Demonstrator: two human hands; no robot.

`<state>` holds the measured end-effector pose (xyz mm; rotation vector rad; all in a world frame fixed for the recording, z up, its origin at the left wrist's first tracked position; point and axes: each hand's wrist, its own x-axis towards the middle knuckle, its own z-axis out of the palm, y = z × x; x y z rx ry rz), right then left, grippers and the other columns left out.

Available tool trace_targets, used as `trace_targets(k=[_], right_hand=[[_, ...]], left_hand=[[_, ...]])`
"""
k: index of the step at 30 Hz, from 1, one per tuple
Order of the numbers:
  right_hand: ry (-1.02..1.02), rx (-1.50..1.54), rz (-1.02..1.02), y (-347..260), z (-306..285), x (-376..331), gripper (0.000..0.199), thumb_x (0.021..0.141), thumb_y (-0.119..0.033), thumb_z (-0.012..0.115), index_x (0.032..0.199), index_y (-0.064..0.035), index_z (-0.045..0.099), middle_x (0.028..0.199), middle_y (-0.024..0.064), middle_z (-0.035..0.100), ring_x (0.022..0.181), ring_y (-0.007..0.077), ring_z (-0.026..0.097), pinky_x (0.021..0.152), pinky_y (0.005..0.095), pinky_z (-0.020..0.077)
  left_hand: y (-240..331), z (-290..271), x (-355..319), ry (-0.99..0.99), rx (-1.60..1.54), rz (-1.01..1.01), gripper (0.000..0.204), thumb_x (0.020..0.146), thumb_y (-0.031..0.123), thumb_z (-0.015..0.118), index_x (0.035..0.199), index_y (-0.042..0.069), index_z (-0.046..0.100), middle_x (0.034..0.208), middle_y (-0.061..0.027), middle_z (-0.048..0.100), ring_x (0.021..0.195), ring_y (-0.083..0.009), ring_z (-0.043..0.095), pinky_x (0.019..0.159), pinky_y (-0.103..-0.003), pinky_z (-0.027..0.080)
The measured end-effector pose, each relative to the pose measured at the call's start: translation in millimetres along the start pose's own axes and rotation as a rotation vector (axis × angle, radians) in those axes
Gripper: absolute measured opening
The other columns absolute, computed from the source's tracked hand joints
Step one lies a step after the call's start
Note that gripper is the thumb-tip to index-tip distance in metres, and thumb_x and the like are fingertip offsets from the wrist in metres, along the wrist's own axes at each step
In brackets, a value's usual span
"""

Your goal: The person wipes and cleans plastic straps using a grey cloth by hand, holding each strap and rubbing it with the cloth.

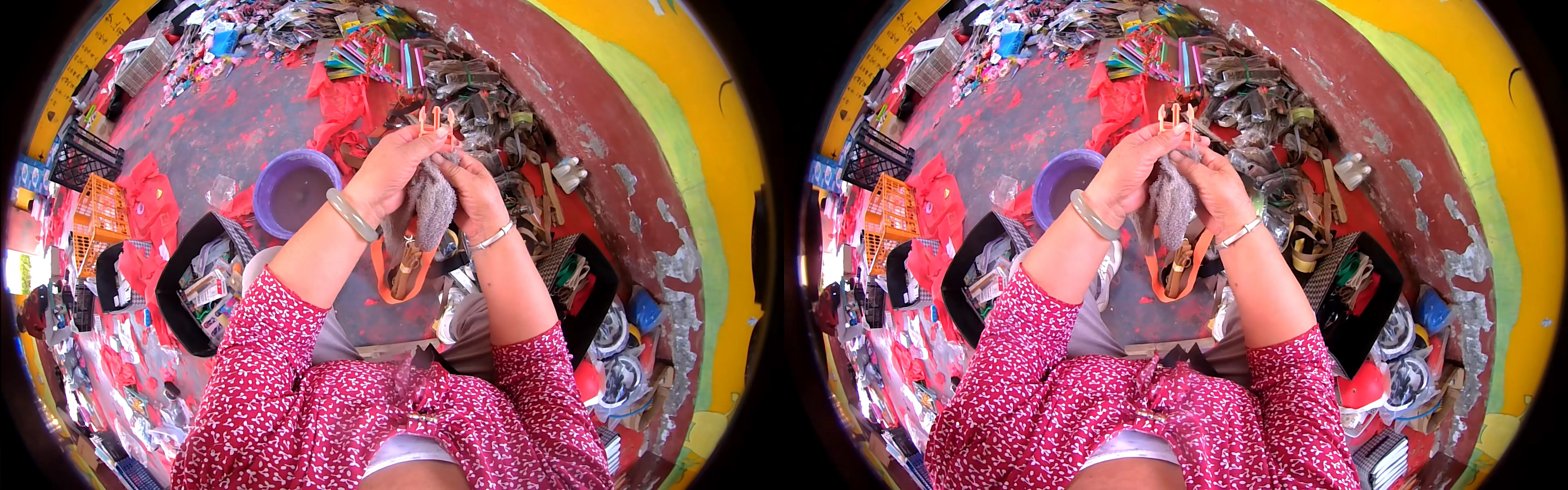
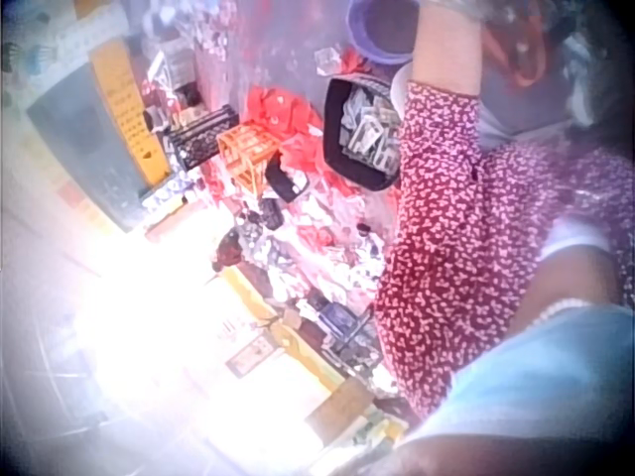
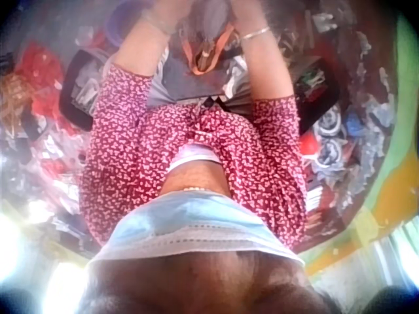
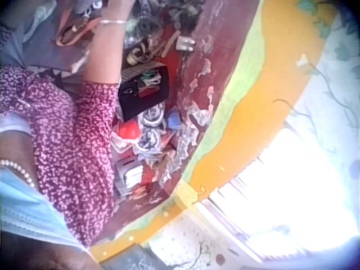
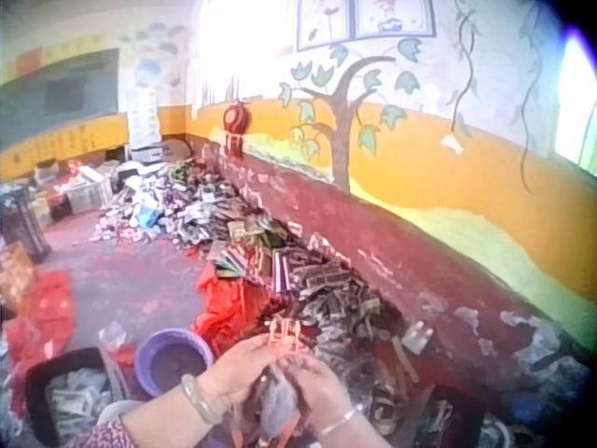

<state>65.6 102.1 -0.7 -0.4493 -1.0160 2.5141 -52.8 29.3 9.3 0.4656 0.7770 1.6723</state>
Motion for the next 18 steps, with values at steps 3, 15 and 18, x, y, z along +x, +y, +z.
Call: trace_targets(k=[3, 15, 18], right_hand=[[-0.017, -0.059, 0.168, -9, -2, -1, 0.021, 0.084, -0.006, 0.06, 0.104, -0.0011, 0.059, 0.093, 0.0065, 0.063, 0.083, 0.0164, 0.062, 0.075, 0.0296, 0.05], [-0.022, -0.093, 0.106, 3, 9, 1, 0.016, 0.086, -0.008, 0.057, 0.1, -0.0014, 0.062, 0.088, 0.005, 0.064, 0.077, 0.0149, 0.062, 0.07, 0.0285, 0.0499], [-0.016, -0.112, 0.16, 2, 10, -4, 0.015, 0.087, -0.01, 0.057, 0.097, -0.0018, 0.063, 0.084, 0.0043, 0.065, 0.072, 0.0145, 0.063, 0.067, 0.0281, 0.0505]], left_hand=[[1, 7, -5, 0.054, 0.085, 0.113, 0.025, 0.086, 0.018, 0.061, 0.103, 0.0, 0.056, 0.101, -0.0142, 0.063, 0.092, -0.0189, 0.061, 0.083, -0.033, 0.049], [3, 11, -10, 0.202, 0.067, 0.186, 0.018, 0.089, 0.015, 0.055, 0.097, -0.001, 0.057, 0.088, -0.0137, 0.064, 0.08, -0.017, 0.062, 0.073, -0.028, 0.05], [-2, 8, -8, 0.254, 0.122, 0.238, 0.02, 0.089, 0.014, 0.054, 0.097, -0.004, 0.055, 0.09, -0.0175, 0.064, 0.075, -0.0228, 0.064, 0.07, -0.032, 0.052]])
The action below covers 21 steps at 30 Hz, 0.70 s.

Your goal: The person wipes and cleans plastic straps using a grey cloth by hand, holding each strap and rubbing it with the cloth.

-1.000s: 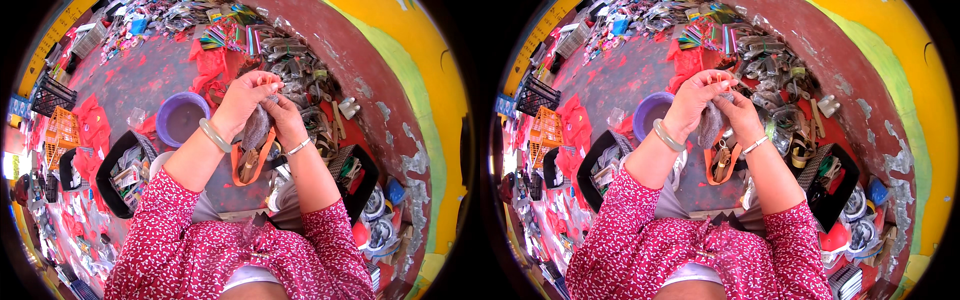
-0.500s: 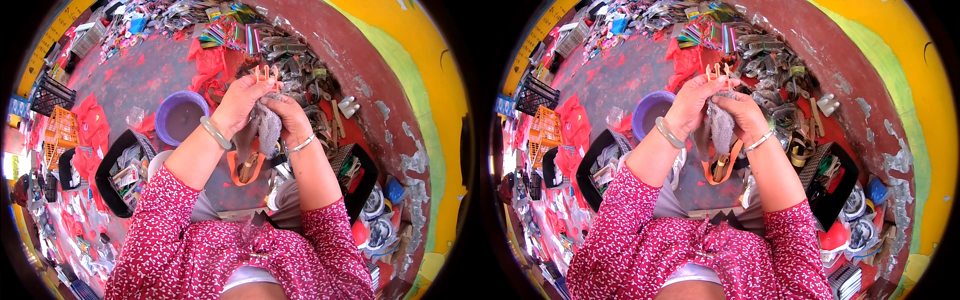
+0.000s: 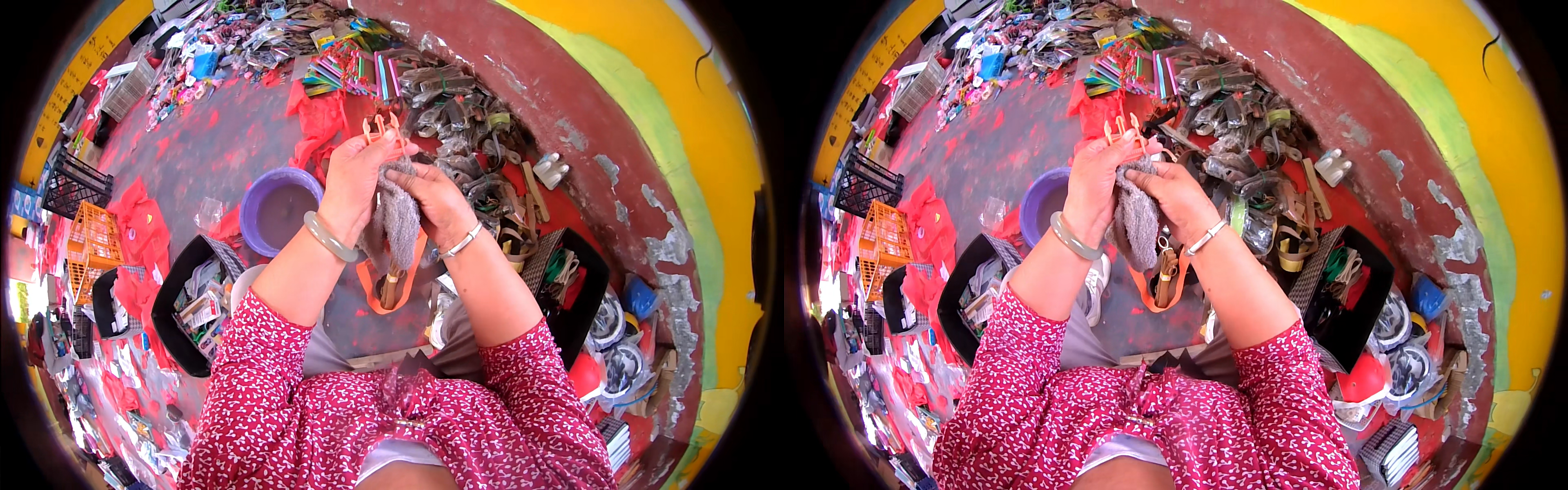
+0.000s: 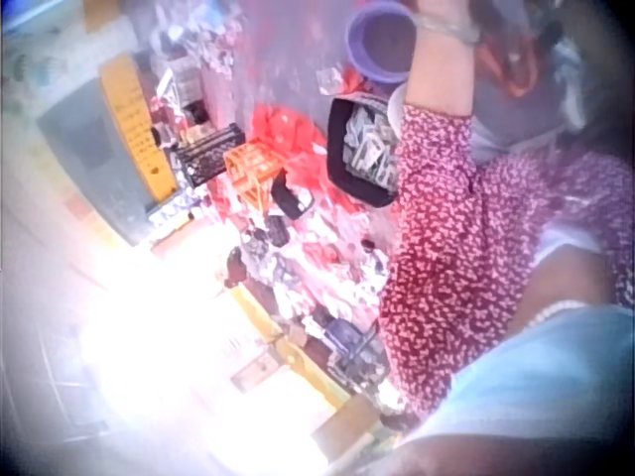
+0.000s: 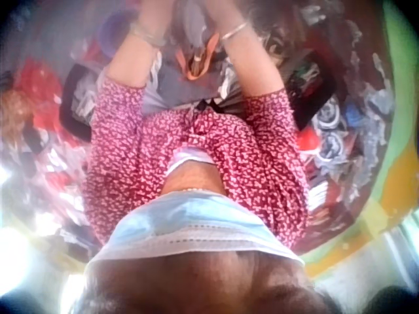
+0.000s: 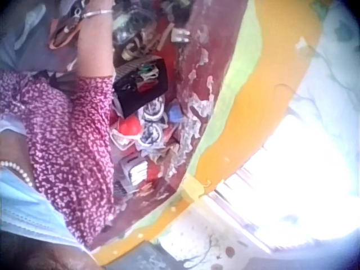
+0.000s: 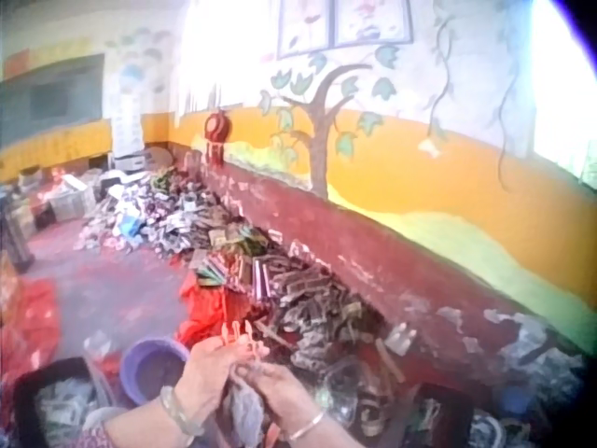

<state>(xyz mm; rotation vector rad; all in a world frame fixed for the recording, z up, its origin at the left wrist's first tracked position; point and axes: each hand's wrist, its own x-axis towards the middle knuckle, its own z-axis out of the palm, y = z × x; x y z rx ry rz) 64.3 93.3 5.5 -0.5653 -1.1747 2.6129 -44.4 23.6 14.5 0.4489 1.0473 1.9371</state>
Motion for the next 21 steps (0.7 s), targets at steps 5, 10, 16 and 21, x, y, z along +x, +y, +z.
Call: trace_targets(k=[5, 10, 16, 21], right_hand=[[0.005, -0.024, 0.007, 11, 1, -9, 0.011, 0.086, -0.01, 0.059, 0.092, -0.0023, 0.065, 0.078, 0.0024, 0.065, 0.065, 0.012, 0.061, 0.059, 0.0259, 0.0492], [0.014, -0.114, -0.028, 12, 2, -9, 0.012, 0.086, -0.009, 0.058, 0.093, -0.0012, 0.064, 0.08, 0.0048, 0.066, 0.067, 0.0129, 0.062, 0.063, 0.0258, 0.0504], [0.042, -0.257, 0.045, 31, 14, -23, 0.013, 0.089, -0.009, 0.055, 0.096, -0.0045, 0.065, 0.079, -0.0012, 0.064, 0.066, 0.0072, 0.06, 0.061, 0.0229, 0.0494], [0.076, -0.06, 0.046, 32, 7, -22, 0.015, 0.087, -0.013, 0.058, 0.096, -0.0016, 0.064, 0.079, 0.002, 0.065, 0.067, 0.0102, 0.061, 0.062, 0.0234, 0.0488]], left_hand=[[16, -9, 9, -0.069, -0.055, 0.025, 0.018, 0.088, 0.012, 0.054, 0.094, -0.005, 0.056, 0.091, -0.0175, 0.064, 0.089, -0.0249, 0.063, 0.078, -0.034, 0.05], [19, -5, 9, -0.042, -0.029, 0.047, 0.016, 0.087, 0.011, 0.053, 0.093, -0.005, 0.055, 0.086, -0.0144, 0.063, 0.088, -0.025, 0.063, 0.078, -0.032, 0.05], [36, -39, 43, 0.133, -0.058, 0.147, 0.01, 0.083, 0.005, 0.054, 0.087, -0.004, 0.056, 0.085, -0.0137, 0.062, 0.086, -0.0248, 0.063, 0.078, -0.032, 0.049], [19, -48, 54, 0.113, -0.032, 0.044, 0.03, 0.09, 0.03, 0.054, 0.088, -0.001, 0.057, 0.084, -0.0152, 0.064, 0.083, -0.0225, 0.063, 0.068, -0.033, 0.051]])
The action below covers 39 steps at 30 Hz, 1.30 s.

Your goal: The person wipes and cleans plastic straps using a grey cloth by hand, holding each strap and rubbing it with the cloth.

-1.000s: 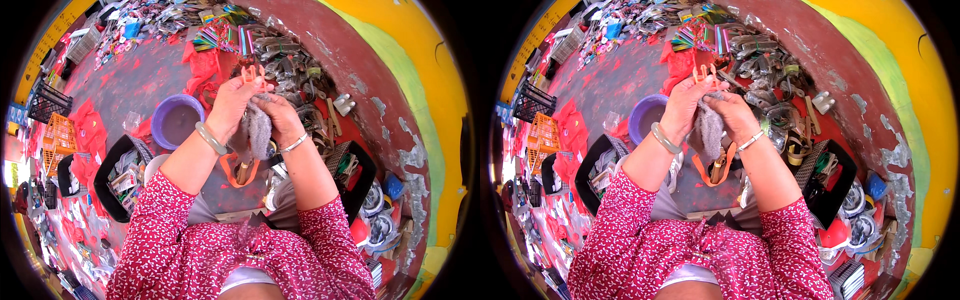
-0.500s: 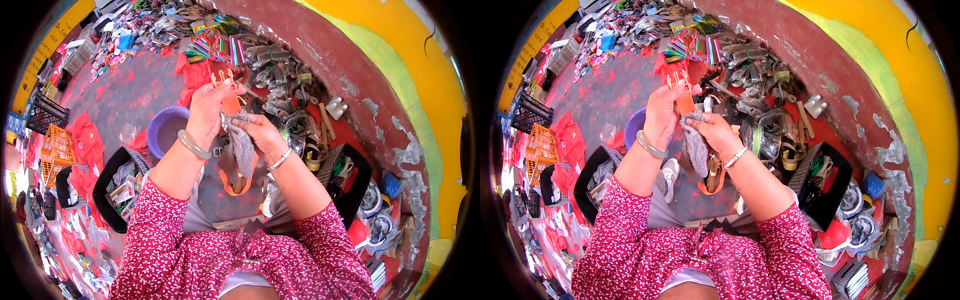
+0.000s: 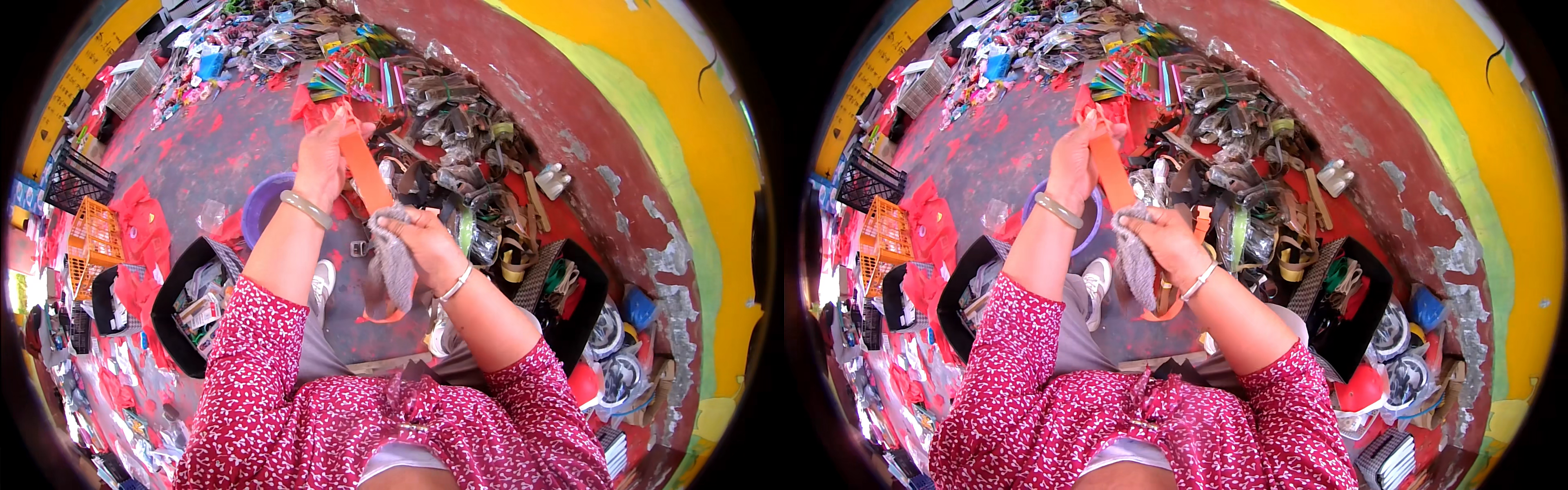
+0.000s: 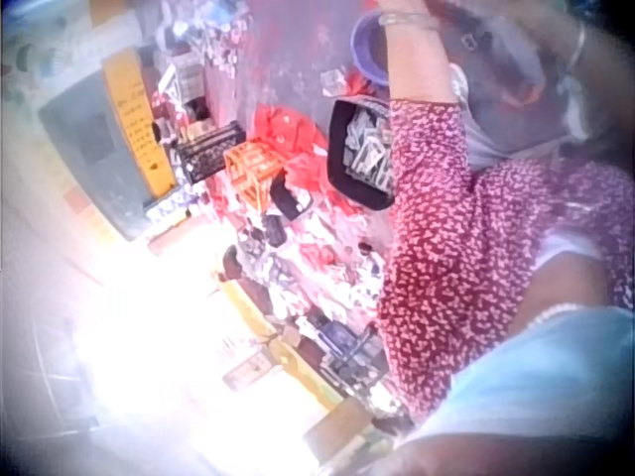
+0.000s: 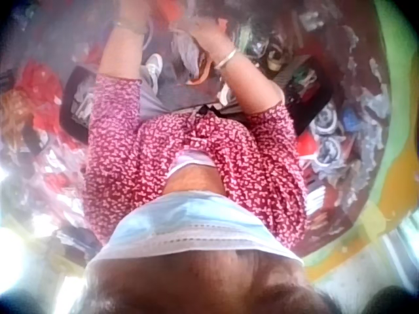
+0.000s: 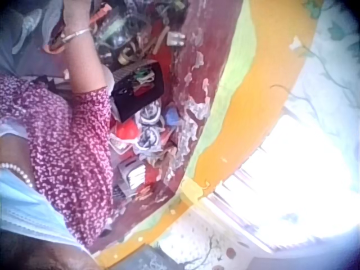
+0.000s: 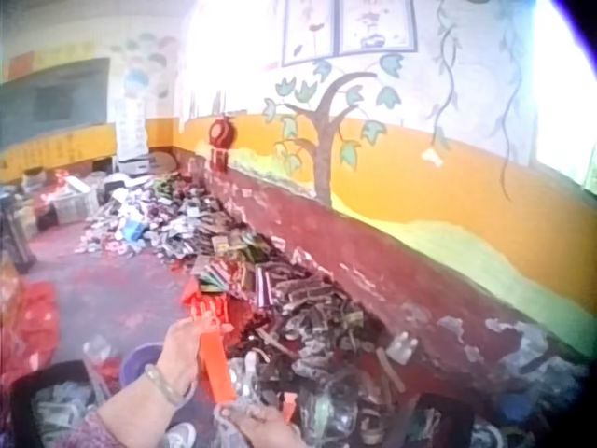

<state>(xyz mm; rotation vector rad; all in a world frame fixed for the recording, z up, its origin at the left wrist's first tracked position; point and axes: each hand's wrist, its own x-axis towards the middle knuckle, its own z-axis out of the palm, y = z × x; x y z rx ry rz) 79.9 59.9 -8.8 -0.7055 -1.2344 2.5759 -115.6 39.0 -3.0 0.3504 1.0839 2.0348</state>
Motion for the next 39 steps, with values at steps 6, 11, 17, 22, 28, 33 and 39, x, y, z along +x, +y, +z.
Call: trace_targets(k=[6, 11, 17, 22, 28, 33, 39], right_hand=[[0.205, 0.258, -0.138, -26, -13, 18, 0.014, 0.089, -0.01, 0.053, 0.1, -0.0039, 0.058, 0.083, 0.0052, 0.063, 0.071, 0.0166, 0.061, 0.064, 0.0297, 0.0519], [0.178, 0.184, -0.12, -24, -42, 41, 0.014, 0.089, -0.008, 0.054, 0.102, -0.004, 0.058, 0.089, 0.0045, 0.063, 0.077, 0.0158, 0.062, 0.07, 0.0295, 0.051], [0.008, 0.026, 0.0, -21, -29, 38, 0.014, 0.085, -0.008, 0.059, 0.098, -0.0031, 0.061, 0.09, 0.0041, 0.065, 0.079, 0.0137, 0.063, 0.07, 0.0269, 0.0508], [-0.004, -0.032, 0.039, -28, -8, 35, 0.015, 0.085, -0.011, 0.06, 0.097, -0.0018, 0.063, 0.087, 0.0042, 0.065, 0.076, 0.0133, 0.063, 0.067, 0.0256, 0.0504], [-0.117, -0.292, -0.048, -8, 23, 63, 0.023, 0.085, -0.021, 0.061, 0.097, -0.0017, 0.063, 0.084, 0.0032, 0.063, 0.072, 0.0129, 0.059, 0.062, 0.0267, 0.0471], [-0.123, -0.258, -0.076, -4, 19, 53, 0.017, 0.083, -0.016, 0.063, 0.091, -0.0015, 0.065, 0.079, 0.0025, 0.064, 0.069, 0.0105, 0.059, 0.061, 0.0248, 0.0469], [-0.069, -0.3, 0.047, 0, 13, 26, 0.015, 0.081, -0.014, 0.065, 0.09, -0.0016, 0.066, 0.076, 0.0017, 0.064, 0.067, 0.0084, 0.058, 0.06, 0.0235, 0.0463]], left_hand=[[-77, -29, -2, -0.153, 0.041, -0.65, 0.064, 0.086, 0.057, 0.046, 0.089, -0.006, 0.056, 0.088, -0.0187, 0.061, 0.082, -0.0282, 0.058, 0.074, -0.041, 0.048], [-52, 31, -44, -0.172, 0.065, -0.655, 0.047, 0.087, 0.05, 0.051, 0.096, 0.004, 0.059, 0.09, -0.0084, 0.063, 0.083, -0.021, 0.06, 0.077, -0.037, 0.049], [-42, 21, -38, -0.377, -0.118, -0.659, 0.047, 0.089, 0.041, 0.052, 0.109, -0.002, 0.055, 0.106, -0.0163, 0.06, 0.096, -0.0255, 0.059, 0.086, -0.038, 0.047], [-31, 16, -31, -0.406, -0.153, -0.51, 0.057, 0.092, 0.047, 0.039, 0.111, -0.005, 0.053, 0.112, -0.0219, 0.058, 0.097, -0.0306, 0.059, 0.087, -0.043, 0.047], [15, -9, -34, -0.178, -0.137, -0.194, 0.055, 0.092, 0.047, 0.038, 0.093, -0.004, 0.057, 0.102, -0.0258, 0.061, 0.097, -0.0354, 0.059, 0.086, -0.043, 0.046], [14, -4, -35, -0.123, -0.134, -0.266, 0.039, 0.093, 0.034, 0.042, 0.083, 0.0, 0.057, 0.093, -0.0219, 0.063, 0.096, -0.034, 0.06, 0.087, -0.045, 0.045], [23, 4, -6, 0.267, -0.246, -0.248, 0.03, 0.094, 0.023, 0.036, 0.085, 0.0, 0.053, 0.091, -0.0157, 0.063, 0.093, -0.0292, 0.061, 0.09, -0.045, 0.045]])
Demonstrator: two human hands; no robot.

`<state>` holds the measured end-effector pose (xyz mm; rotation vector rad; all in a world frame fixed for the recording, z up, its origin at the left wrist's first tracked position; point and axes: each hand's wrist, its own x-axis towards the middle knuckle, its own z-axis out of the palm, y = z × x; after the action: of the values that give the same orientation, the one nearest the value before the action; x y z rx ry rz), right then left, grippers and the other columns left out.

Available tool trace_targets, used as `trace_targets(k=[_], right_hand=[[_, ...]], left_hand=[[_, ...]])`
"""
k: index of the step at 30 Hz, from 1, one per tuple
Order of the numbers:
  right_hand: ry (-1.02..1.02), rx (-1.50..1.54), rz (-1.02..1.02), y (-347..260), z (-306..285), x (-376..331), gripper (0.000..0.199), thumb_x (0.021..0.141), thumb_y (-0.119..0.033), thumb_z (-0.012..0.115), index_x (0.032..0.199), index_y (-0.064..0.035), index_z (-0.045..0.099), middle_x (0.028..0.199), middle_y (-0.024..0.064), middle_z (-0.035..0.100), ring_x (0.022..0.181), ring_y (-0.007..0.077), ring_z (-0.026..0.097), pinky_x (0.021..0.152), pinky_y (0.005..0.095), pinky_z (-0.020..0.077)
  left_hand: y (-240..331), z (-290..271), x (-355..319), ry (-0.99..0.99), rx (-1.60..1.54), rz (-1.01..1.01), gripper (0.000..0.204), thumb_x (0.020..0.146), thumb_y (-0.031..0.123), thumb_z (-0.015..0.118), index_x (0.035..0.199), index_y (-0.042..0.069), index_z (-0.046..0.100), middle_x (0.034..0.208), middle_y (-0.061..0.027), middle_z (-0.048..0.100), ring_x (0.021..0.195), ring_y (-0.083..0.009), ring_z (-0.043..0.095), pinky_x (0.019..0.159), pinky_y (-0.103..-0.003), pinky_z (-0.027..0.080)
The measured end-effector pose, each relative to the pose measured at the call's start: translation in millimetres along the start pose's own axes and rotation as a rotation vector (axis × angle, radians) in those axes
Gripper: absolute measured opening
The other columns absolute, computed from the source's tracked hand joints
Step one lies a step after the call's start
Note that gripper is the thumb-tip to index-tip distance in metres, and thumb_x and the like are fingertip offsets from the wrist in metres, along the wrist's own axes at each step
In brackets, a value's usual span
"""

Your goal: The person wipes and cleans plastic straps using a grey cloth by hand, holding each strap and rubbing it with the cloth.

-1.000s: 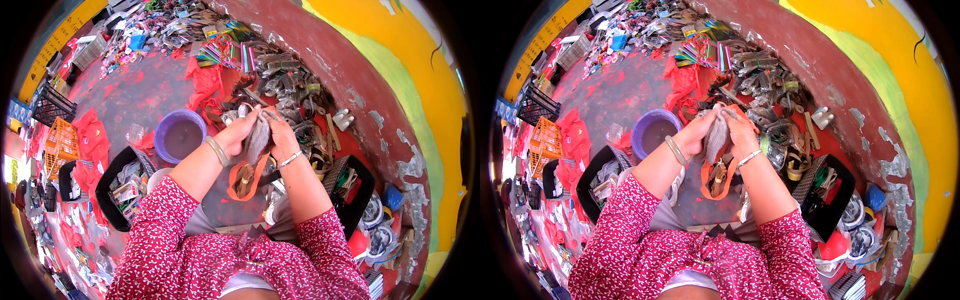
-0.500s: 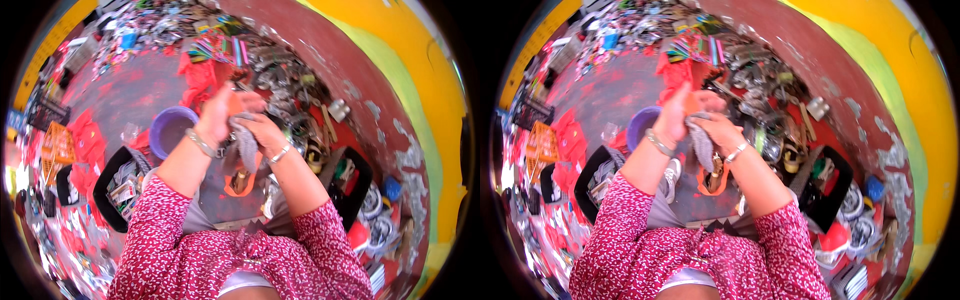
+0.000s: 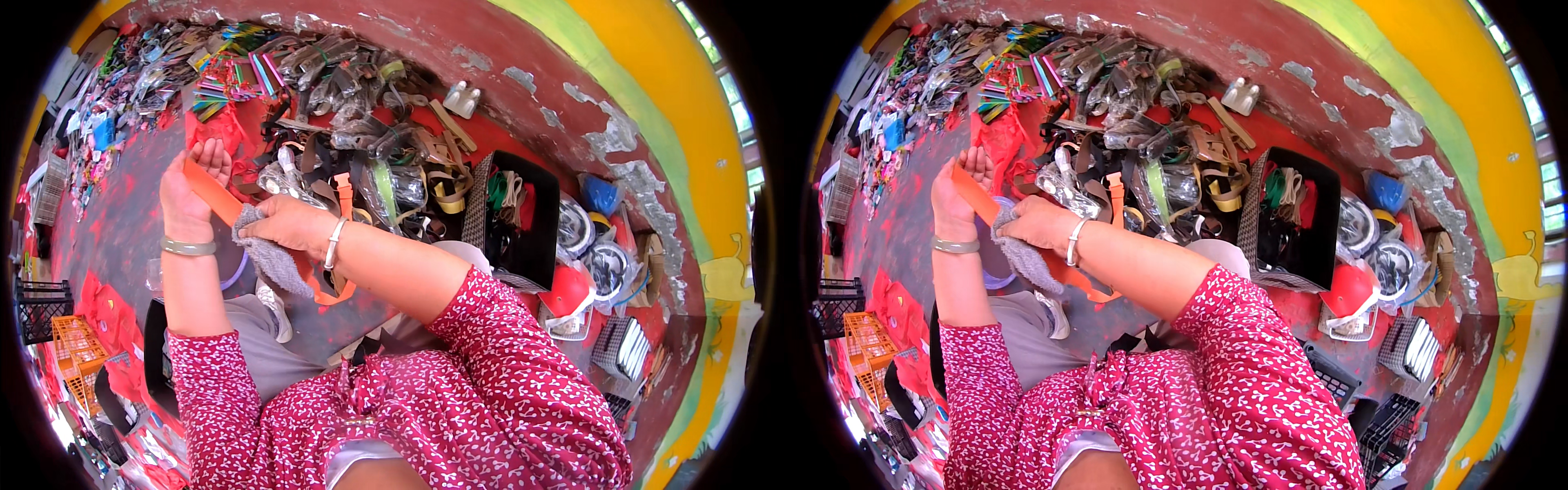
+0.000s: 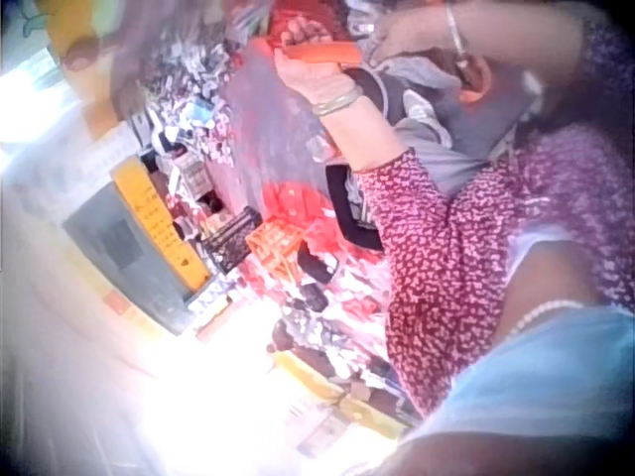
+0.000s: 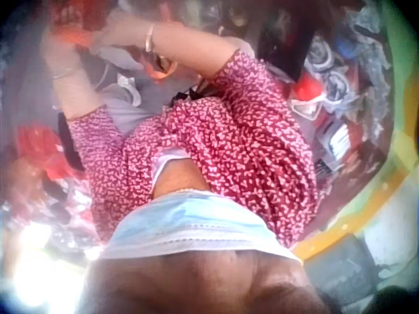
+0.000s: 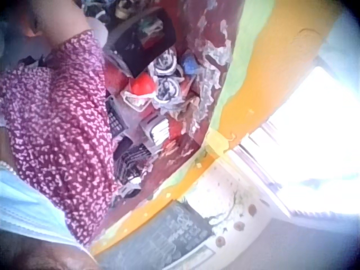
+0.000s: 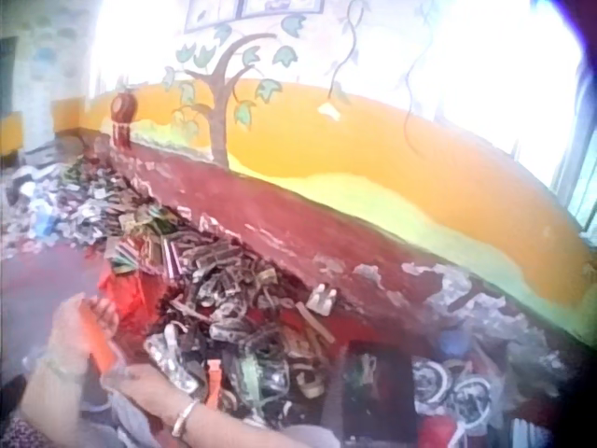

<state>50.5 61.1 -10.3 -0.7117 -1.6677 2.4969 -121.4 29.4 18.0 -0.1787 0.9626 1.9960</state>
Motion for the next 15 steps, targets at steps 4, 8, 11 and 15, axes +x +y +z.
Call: trace_targets(k=[4, 8, 11, 15], right_hand=[[0.051, -0.058, -0.008, 1, -4, -6, 0.015, 0.081, -0.015, 0.065, 0.088, -0.0018, 0.067, 0.076, 0.0011, 0.064, 0.065, 0.0074, 0.057, 0.06, 0.0232, 0.0459], [0.078, -0.123, -0.139, 3, -4, -15, 0.014, 0.079, -0.014, 0.065, 0.082, -0.0004, 0.066, 0.07, 0.0013, 0.063, 0.06, 0.0085, 0.056, 0.057, 0.0257, 0.0457], [0.03, -0.531, -0.205, 8, 3, -43, 0.02, 0.077, -0.019, 0.063, 0.081, 0.0006, 0.065, 0.068, 0.0112, 0.063, 0.062, 0.0118, 0.057, 0.061, 0.0294, 0.0457], [0.016, -0.506, -0.229, 15, 3, -56, 0.034, 0.074, -0.029, 0.062, 0.082, 0.0047, 0.063, 0.076, 0.022, 0.062, 0.072, 0.0275, 0.061, 0.068, 0.0354, 0.0474]], left_hand=[[-7, -2, 8, -0.06, 0.108, -0.036, 0.03, 0.094, 0.02, 0.034, 0.09, -0.002, 0.053, 0.094, -0.0157, 0.063, 0.094, -0.0282, 0.06, 0.091, -0.045, 0.045], [0, -13, 30, -0.207, 0.132, -0.039, 0.028, 0.094, 0.02, 0.035, 0.095, -0.003, 0.051, 0.103, -0.0185, 0.06, 0.099, -0.03, 0.058, 0.091, -0.045, 0.044], [45, -64, 86, -0.337, 0.026, -0.057, 0.028, 0.093, 0.019, 0.036, 0.096, -0.004, 0.052, 0.103, -0.0185, 0.06, 0.099, -0.0293, 0.058, 0.093, -0.045, 0.043], [40, -55, 96, -0.043, 0.051, 0.034, 0.027, 0.093, 0.016, 0.036, 0.1, -0.005, 0.052, 0.107, -0.0198, 0.059, 0.104, -0.0307, 0.057, 0.096, -0.046, 0.041]])
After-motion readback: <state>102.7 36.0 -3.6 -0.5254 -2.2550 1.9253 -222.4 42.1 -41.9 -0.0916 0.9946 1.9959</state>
